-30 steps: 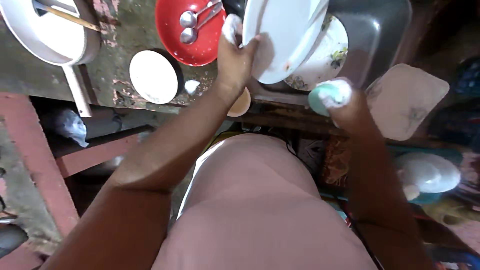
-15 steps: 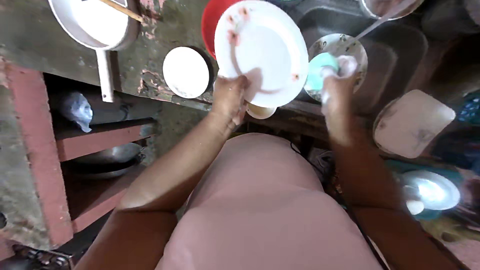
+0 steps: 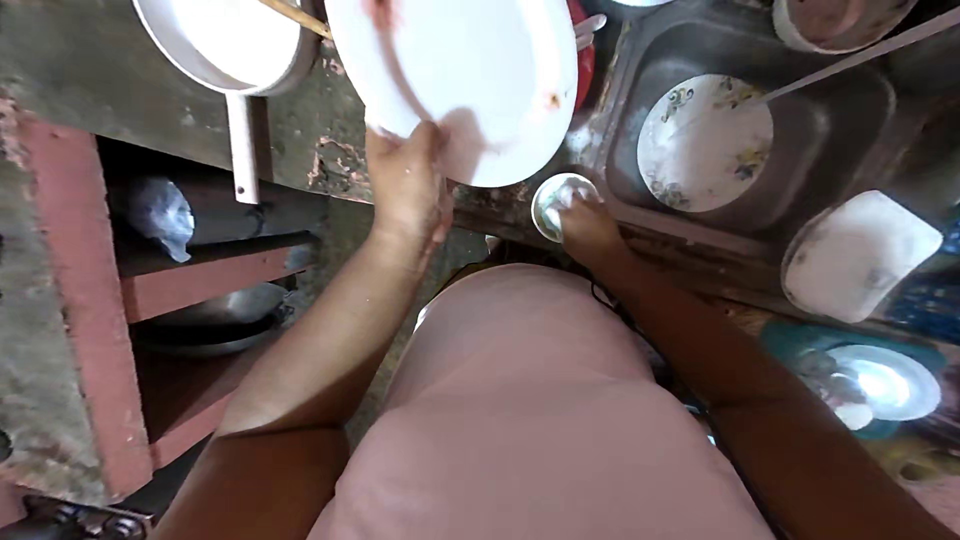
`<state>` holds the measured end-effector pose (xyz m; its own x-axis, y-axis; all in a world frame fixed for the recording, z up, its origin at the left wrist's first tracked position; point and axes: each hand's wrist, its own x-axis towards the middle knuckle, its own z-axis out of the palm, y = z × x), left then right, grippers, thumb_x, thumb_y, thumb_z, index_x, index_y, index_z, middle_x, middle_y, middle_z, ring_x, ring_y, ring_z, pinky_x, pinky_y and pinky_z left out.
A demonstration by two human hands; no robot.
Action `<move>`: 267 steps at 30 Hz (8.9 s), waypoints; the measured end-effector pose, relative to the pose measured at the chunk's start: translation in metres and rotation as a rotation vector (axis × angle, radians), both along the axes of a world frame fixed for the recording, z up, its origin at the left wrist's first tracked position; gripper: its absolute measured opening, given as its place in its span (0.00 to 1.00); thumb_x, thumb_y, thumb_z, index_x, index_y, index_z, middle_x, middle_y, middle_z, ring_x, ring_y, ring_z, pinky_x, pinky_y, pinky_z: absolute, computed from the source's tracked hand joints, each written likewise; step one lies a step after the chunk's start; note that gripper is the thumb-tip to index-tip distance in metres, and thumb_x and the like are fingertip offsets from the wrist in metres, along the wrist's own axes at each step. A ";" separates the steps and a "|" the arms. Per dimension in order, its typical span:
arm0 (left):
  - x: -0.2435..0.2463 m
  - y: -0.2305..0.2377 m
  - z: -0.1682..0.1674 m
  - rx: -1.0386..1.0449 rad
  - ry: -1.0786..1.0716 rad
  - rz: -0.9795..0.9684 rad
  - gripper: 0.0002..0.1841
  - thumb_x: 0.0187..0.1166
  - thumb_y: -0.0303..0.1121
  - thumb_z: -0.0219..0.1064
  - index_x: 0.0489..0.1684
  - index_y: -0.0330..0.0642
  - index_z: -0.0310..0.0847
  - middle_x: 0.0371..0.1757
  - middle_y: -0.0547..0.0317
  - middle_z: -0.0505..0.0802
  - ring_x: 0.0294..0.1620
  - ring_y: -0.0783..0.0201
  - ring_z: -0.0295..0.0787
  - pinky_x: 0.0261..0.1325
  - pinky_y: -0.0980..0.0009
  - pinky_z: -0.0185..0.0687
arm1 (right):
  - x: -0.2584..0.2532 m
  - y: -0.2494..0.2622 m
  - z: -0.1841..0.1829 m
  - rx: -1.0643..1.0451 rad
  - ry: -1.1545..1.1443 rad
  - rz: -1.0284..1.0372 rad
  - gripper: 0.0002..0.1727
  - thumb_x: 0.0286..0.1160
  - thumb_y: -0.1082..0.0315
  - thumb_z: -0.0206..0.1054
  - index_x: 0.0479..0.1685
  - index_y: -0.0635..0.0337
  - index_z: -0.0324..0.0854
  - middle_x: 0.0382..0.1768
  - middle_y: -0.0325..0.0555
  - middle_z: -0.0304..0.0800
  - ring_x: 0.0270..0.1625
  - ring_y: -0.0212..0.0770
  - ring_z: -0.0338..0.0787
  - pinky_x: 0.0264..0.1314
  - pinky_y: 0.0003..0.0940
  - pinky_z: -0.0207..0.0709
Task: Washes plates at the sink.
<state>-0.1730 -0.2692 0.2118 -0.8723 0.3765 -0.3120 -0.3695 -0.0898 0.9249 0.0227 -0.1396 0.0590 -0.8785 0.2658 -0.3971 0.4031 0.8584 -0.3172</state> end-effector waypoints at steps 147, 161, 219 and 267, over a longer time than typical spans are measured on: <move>0.094 0.052 -0.020 -0.080 0.251 -0.418 0.19 0.96 0.40 0.46 0.67 0.34 0.76 0.49 0.52 0.93 0.51 0.60 0.93 0.59 0.56 0.92 | -0.062 0.084 0.133 -0.045 0.667 -0.335 0.40 0.81 0.60 0.60 0.94 0.61 0.53 0.93 0.57 0.54 0.95 0.56 0.51 0.95 0.64 0.40; 0.117 0.047 -0.013 -0.147 0.318 -0.346 0.17 0.95 0.37 0.50 0.62 0.33 0.78 0.46 0.51 0.94 0.49 0.60 0.95 0.58 0.56 0.93 | -0.051 0.123 0.116 -0.170 0.918 -0.560 0.23 0.66 0.68 0.73 0.62 0.68 0.80 0.61 0.60 0.86 0.67 0.51 0.86 0.73 0.43 0.79; 0.022 0.047 -0.026 -0.077 0.278 -0.393 0.22 0.97 0.42 0.44 0.73 0.35 0.73 0.53 0.53 0.93 0.55 0.60 0.93 0.64 0.55 0.90 | -0.044 -0.010 0.113 -0.200 0.522 -0.268 0.29 0.81 0.57 0.64 0.81 0.58 0.75 0.80 0.56 0.77 0.85 0.54 0.71 0.88 0.56 0.62; -0.038 0.017 0.013 0.197 0.288 -0.816 0.22 0.96 0.38 0.47 0.76 0.30 0.73 0.59 0.49 0.92 0.60 0.63 0.91 0.70 0.58 0.87 | -0.140 -0.012 0.152 -0.169 1.012 -0.679 0.28 0.83 0.62 0.61 0.72 0.78 0.73 0.67 0.69 0.82 0.75 0.49 0.81 0.82 0.41 0.70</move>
